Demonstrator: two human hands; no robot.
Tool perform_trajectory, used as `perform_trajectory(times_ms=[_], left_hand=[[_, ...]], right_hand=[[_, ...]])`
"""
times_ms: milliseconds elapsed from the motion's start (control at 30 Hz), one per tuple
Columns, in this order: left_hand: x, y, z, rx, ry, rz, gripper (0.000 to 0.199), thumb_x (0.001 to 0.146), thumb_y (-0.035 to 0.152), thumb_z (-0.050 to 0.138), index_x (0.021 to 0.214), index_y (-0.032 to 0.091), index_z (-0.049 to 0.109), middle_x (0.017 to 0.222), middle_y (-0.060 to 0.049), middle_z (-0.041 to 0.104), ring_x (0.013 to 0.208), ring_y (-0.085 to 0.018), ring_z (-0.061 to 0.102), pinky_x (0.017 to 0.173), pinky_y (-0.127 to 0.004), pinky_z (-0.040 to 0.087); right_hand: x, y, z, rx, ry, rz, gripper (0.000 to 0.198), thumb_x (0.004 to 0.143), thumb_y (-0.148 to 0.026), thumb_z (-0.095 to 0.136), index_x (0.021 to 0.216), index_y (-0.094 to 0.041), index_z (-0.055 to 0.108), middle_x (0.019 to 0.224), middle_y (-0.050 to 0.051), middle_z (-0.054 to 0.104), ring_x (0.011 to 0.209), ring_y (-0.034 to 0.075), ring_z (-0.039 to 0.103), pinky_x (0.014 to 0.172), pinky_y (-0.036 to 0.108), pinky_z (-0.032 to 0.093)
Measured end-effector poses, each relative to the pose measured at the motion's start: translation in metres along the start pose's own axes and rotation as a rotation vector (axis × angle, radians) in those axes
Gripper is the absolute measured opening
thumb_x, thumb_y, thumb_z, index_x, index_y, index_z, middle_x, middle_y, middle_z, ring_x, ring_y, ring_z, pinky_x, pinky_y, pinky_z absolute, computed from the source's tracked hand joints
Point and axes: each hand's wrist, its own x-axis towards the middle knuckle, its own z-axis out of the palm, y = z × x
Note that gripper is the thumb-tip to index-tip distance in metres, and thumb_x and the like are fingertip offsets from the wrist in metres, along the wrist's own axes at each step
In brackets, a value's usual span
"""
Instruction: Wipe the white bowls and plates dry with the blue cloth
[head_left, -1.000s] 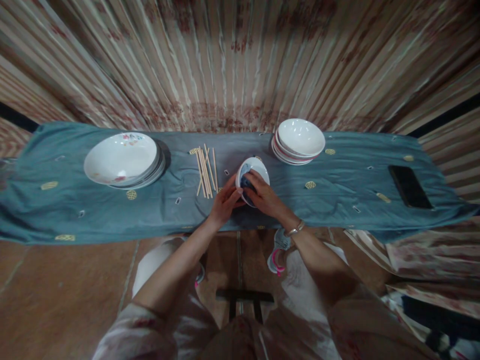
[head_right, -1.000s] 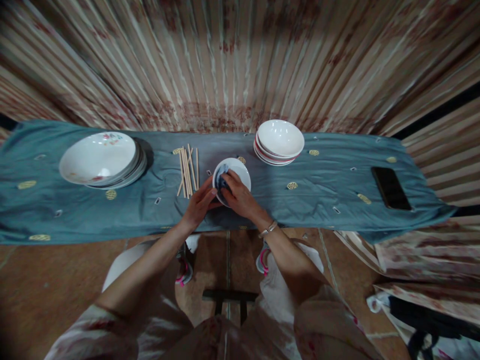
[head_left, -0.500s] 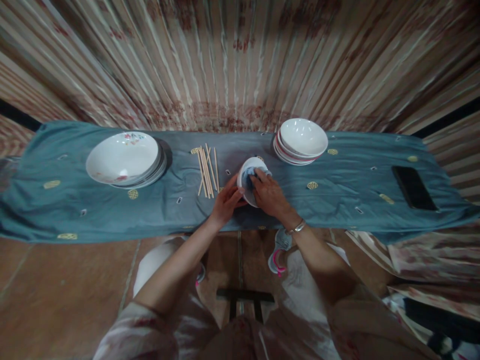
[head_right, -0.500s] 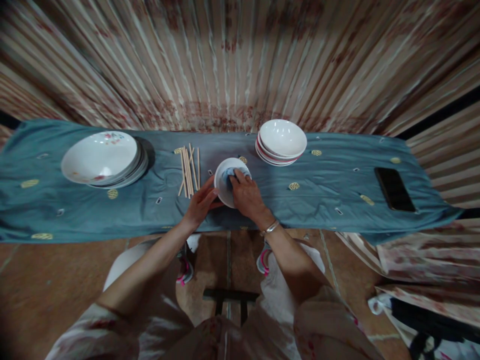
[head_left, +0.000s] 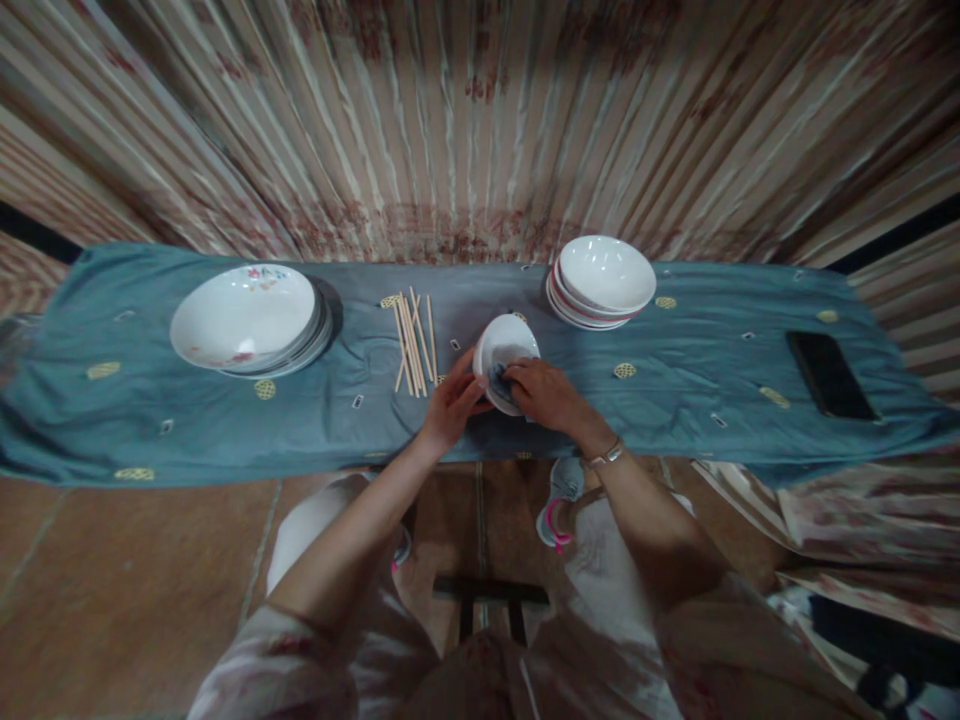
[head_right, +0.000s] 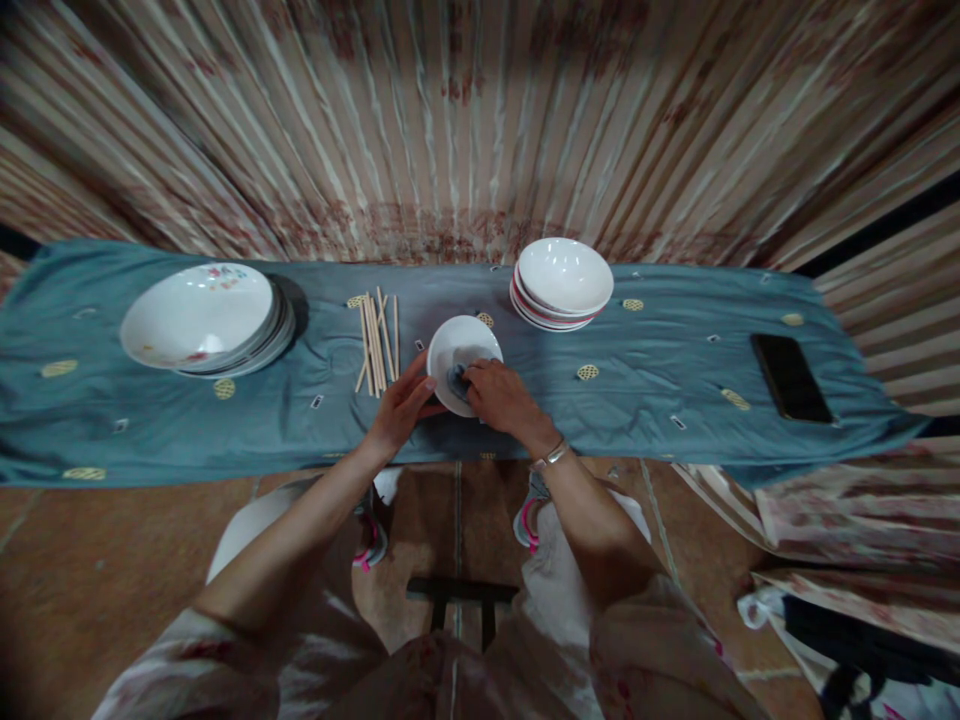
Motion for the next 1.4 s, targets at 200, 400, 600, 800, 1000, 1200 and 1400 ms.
perform_trajectory(times_ms=[200, 400, 600, 800, 1000, 1200, 1400], left_hand=[[-0.001, 0.001, 0.001, -0.001, 0.003, 0.0, 0.087, 0.073, 0.059, 0.08, 0.147, 0.021, 0.053, 0.096, -0.005, 0.074, 0.092, -0.024, 0.07, 0.084, -0.041, 0.063], [-0.001, 0.0, 0.001, -0.008, 0.013, -0.008, 0.089, 0.073, 0.059, 0.079, 0.149, 0.021, 0.051, 0.105, -0.007, 0.076, 0.098, -0.027, 0.071, 0.084, -0.042, 0.063], [0.0, -0.001, 0.001, -0.003, 0.015, -0.004, 0.082, 0.077, 0.054, 0.078, 0.149, 0.023, 0.052, 0.106, -0.007, 0.076, 0.098, -0.027, 0.071, 0.083, -0.04, 0.063], [0.002, -0.003, -0.001, 0.002, -0.001, -0.004, 0.086, 0.076, 0.055, 0.078, 0.15, 0.021, 0.049, 0.108, -0.006, 0.075, 0.099, -0.026, 0.071, 0.082, -0.038, 0.063], [0.001, -0.001, 0.0, 0.023, -0.007, -0.001, 0.084, 0.078, 0.055, 0.076, 0.15, 0.021, 0.049, 0.1, -0.005, 0.075, 0.098, -0.025, 0.07, 0.082, -0.038, 0.063], [0.001, -0.002, 0.001, 0.015, 0.023, -0.003, 0.081, 0.076, 0.056, 0.078, 0.147, 0.024, 0.053, 0.097, -0.005, 0.074, 0.097, -0.027, 0.07, 0.083, -0.041, 0.063], [0.001, -0.004, -0.001, 0.001, 0.03, -0.002, 0.078, 0.076, 0.054, 0.079, 0.145, 0.025, 0.055, 0.098, -0.005, 0.074, 0.098, -0.026, 0.07, 0.084, -0.041, 0.062]], right_hand=[[0.002, 0.007, 0.0, 0.189, -0.043, -0.079, 0.029, 0.095, -0.011, 0.046, 0.107, -0.014, 0.072, 0.113, 0.012, 0.073, 0.103, 0.021, 0.066, 0.094, 0.033, 0.049], [0.005, 0.01, 0.004, 0.467, 0.015, -0.166, 0.027, 0.093, -0.013, 0.048, 0.105, -0.016, 0.072, 0.107, 0.008, 0.073, 0.097, 0.018, 0.066, 0.09, 0.032, 0.051], [0.005, 0.004, 0.009, 0.563, 0.096, -0.172, 0.026, 0.094, -0.017, 0.049, 0.11, -0.018, 0.07, 0.116, 0.009, 0.072, 0.107, 0.019, 0.066, 0.097, 0.036, 0.051], [0.006, 0.001, 0.014, 0.539, 0.15, -0.187, 0.03, 0.095, -0.019, 0.048, 0.118, -0.016, 0.066, 0.13, 0.013, 0.067, 0.121, 0.021, 0.063, 0.108, 0.039, 0.048], [0.007, 0.0, 0.019, 0.442, 0.181, -0.165, 0.039, 0.096, -0.02, 0.045, 0.133, -0.015, 0.059, 0.15, 0.017, 0.053, 0.142, 0.023, 0.048, 0.122, 0.045, 0.036], [0.006, 0.003, 0.025, 0.327, 0.181, -0.125, 0.047, 0.096, -0.018, 0.043, 0.142, -0.012, 0.052, 0.157, 0.019, 0.044, 0.15, 0.025, 0.038, 0.124, 0.048, 0.033], [0.004, 0.004, 0.022, 0.192, 0.168, -0.088, 0.048, 0.096, -0.016, 0.043, 0.142, -0.011, 0.053, 0.157, 0.02, 0.046, 0.148, 0.029, 0.042, 0.123, 0.052, 0.035]])
